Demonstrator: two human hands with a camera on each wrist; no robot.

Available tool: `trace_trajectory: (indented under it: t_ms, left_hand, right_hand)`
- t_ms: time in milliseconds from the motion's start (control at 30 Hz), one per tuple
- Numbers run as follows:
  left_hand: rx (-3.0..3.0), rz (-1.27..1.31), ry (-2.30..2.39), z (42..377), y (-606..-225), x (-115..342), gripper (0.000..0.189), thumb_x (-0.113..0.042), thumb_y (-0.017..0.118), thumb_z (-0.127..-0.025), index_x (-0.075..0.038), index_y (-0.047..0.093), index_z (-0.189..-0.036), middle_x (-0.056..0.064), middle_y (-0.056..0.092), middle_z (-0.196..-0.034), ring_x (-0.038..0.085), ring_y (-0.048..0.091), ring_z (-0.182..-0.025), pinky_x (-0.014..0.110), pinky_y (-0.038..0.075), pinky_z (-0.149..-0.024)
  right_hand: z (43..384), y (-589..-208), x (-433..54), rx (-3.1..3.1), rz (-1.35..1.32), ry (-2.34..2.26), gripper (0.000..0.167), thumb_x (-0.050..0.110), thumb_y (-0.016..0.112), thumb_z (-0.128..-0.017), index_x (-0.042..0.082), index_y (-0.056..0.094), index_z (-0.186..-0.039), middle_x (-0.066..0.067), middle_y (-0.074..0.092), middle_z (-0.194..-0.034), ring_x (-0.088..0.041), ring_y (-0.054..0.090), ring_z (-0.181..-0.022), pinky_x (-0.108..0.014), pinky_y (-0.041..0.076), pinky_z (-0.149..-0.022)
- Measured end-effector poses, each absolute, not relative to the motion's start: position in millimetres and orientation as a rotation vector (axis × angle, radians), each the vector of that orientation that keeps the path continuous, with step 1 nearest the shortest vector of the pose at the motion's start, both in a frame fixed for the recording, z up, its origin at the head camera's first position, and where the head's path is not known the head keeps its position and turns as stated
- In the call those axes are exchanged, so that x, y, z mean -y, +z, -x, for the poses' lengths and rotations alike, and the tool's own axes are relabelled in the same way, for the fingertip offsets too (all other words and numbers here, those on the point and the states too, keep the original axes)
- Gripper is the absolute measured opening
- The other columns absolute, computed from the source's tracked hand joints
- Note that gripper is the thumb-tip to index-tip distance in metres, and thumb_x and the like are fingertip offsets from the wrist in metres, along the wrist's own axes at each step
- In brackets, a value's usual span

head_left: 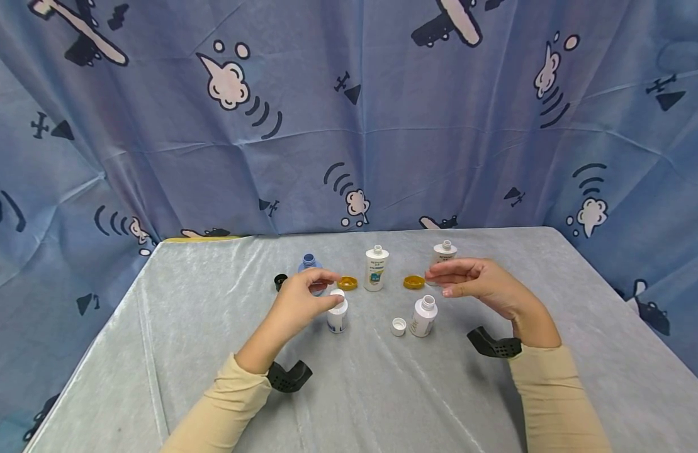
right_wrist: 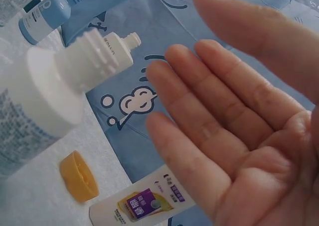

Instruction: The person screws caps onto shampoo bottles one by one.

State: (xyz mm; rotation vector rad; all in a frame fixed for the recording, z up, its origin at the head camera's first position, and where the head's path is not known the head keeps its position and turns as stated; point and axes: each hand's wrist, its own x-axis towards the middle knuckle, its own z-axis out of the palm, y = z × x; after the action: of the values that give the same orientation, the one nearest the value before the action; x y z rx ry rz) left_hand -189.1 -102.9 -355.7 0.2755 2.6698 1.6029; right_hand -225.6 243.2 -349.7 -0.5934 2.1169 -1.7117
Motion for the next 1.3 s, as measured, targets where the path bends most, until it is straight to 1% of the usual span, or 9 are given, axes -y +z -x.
trace_trajectory:
  t_ms: [133,400,600,667,767,900,933,1133,1300]
  left_hand:
    - [-2.695,-0.295,1.605,187,-353,101,0.031,-0.009,0.079,-0.082,-0.008,0.073,-0.113,0.014,0.069,-0.120,0.032,0.065,-0.117,0.045,0.051,-0.104]
    - [-2.744,-0.332,1.635,181,-349,98,0.029,-0.009,0.079,-0.082,-0.011,0.074,-0.111,0.008,0.071,-0.118,0.027,0.065,-0.115,0.045,0.051,-0.103]
    - [-2.630,-0.415,1.810,177,-352,89,0.029,-0.006,0.079,-0.082,-0.007,0.073,-0.111,0.010,0.070,-0.116,0.025,0.065,-0.113,0.041,0.051,-0.105]
    - [-2.589,-0.452,1.847,175,-353,86,0.029,-0.006,0.079,-0.082,-0.006,0.073,-0.111,0.011,0.070,-0.115,0.026,0.065,-0.112,0.041,0.051,-0.104]
    - [-2.548,-0.494,1.874,173,-355,81,0.030,-0.004,0.079,-0.082,-0.004,0.073,-0.111,0.014,0.071,-0.115,0.029,0.066,-0.112,0.037,0.053,-0.101]
    - [-2.490,-0.519,1.861,172,-360,75,0.033,-0.004,0.079,-0.082,-0.003,0.071,-0.113,0.013,0.070,-0.118,0.031,0.066,-0.114,0.028,0.054,-0.099]
    - [-2.463,-0.522,1.853,172,-361,73,0.034,-0.005,0.079,-0.082,-0.003,0.071,-0.114,0.012,0.070,-0.119,0.031,0.066,-0.115,0.027,0.054,-0.099]
    - [-2.341,-0.534,1.793,175,-372,60,0.039,-0.009,0.080,-0.083,-0.003,0.069,-0.119,0.018,0.068,-0.124,0.038,0.064,-0.118,0.043,0.053,-0.102]
    - [-2.306,-0.549,1.772,178,-379,48,0.041,-0.010,0.080,-0.082,-0.002,0.068,-0.121,0.021,0.067,-0.126,0.039,0.064,-0.117,0.043,0.053,-0.101]
  right_hand:
    - [227,-353,-244,-2.105,0.598,-1.722,0.040,-0.004,0.069,-0.087,0.013,0.068,-0.123,0.011,0.073,-0.116,-0.004,0.068,-0.109,-0.021,0.056,-0.088]
    - [230,-356,-245,-2.090,0.582,-1.724,0.040,-0.005,0.067,-0.088,0.017,0.069,-0.122,0.012,0.073,-0.116,-0.004,0.068,-0.109,-0.021,0.055,-0.089]
    - [231,-359,-247,-2.061,0.560,-1.727,0.041,-0.005,0.066,-0.088,0.021,0.069,-0.120,0.014,0.072,-0.116,-0.003,0.068,-0.109,-0.020,0.054,-0.090]
    - [232,-360,-247,-2.057,0.560,-1.726,0.041,-0.005,0.066,-0.089,0.021,0.069,-0.120,0.014,0.072,-0.116,-0.003,0.067,-0.110,-0.020,0.054,-0.090]
    - [233,-361,-247,-2.059,0.555,-1.721,0.041,-0.005,0.067,-0.088,0.022,0.069,-0.120,0.014,0.072,-0.117,-0.004,0.067,-0.110,-0.020,0.054,-0.091]
    - [235,-364,-247,-2.064,0.547,-1.711,0.041,-0.005,0.066,-0.088,0.021,0.069,-0.120,0.014,0.072,-0.117,-0.005,0.067,-0.112,-0.020,0.054,-0.092]
    - [235,-364,-247,-2.064,0.546,-1.707,0.041,-0.005,0.066,-0.089,0.021,0.068,-0.121,0.014,0.071,-0.117,-0.005,0.067,-0.112,-0.020,0.054,-0.092]
    - [234,-366,-248,-2.060,0.541,-1.697,0.040,-0.004,0.066,-0.089,0.018,0.067,-0.122,0.013,0.072,-0.117,-0.006,0.067,-0.113,-0.021,0.055,-0.092]
    - [235,-368,-247,-2.033,0.554,-1.696,0.040,-0.003,0.068,-0.088,0.017,0.067,-0.122,0.013,0.071,-0.117,-0.004,0.067,-0.110,-0.022,0.056,-0.091]
